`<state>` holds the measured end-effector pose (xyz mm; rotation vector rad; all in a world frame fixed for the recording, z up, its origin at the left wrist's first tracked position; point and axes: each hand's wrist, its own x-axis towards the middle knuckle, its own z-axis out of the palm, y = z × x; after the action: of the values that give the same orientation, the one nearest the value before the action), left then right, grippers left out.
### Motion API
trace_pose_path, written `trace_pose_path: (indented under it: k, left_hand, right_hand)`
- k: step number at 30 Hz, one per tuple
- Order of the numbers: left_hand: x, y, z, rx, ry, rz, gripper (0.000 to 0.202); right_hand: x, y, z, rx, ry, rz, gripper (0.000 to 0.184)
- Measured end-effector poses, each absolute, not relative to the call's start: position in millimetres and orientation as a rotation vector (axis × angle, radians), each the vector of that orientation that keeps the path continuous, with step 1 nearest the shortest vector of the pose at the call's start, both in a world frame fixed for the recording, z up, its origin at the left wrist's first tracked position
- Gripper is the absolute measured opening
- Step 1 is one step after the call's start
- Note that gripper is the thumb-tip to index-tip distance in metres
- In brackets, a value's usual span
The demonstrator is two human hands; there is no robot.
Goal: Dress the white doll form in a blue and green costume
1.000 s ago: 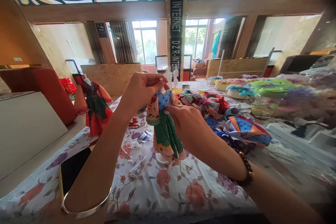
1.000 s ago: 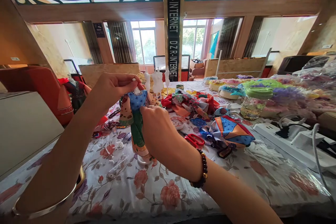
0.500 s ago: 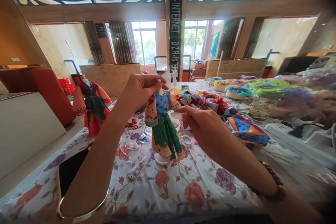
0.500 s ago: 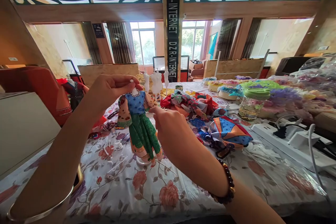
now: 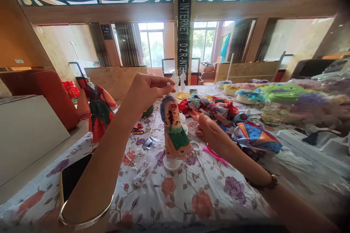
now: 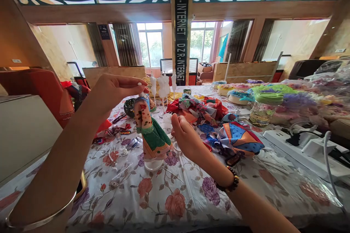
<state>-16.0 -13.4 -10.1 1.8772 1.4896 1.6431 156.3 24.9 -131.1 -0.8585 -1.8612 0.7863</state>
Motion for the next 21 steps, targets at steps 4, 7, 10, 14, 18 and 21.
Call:
trace_pose_path:
  k: [4,7,10,14,18,21]
  left_hand:
    - [-15.3,-12.0,-9.7,1.900,1.486,1.627,0.009]
    - [-14.3,-10.8,-11.2,1.906,1.450,1.630,0.010]
    - [-12.3,-9.9,-14.0,1.870,1.458,1.673,0.009]
    - [-12.1,-7.5,-17.3,1.888,1.502,1.713,0.008]
    - [-13.0,-5.1,-19.4,1.921,1.519,1.728,0.008]
    - [-10.6,-6.1,-19.9,1.904,1.548,1.751,0.007]
  right_hand:
    - [152.5,25.1,-139.8,-0.848,-1.786,0.628,0.029]
    - [146.4,23.1,-145.0,-0.845,-1.808,0.626,0.022]
    - [142.4,23.2,-149.9,-0.864,-1.829,0.642,0.017]
    - [148.4,19.2,-157.4,-0.809,-1.843,0.649,0.017]
    - [163.5,1.3,-165.4,-0.580,-2.241,0.637,0.011]
    - [173.6,-14.5,-173.3,-0.603,-2.664,0.450,0.009]
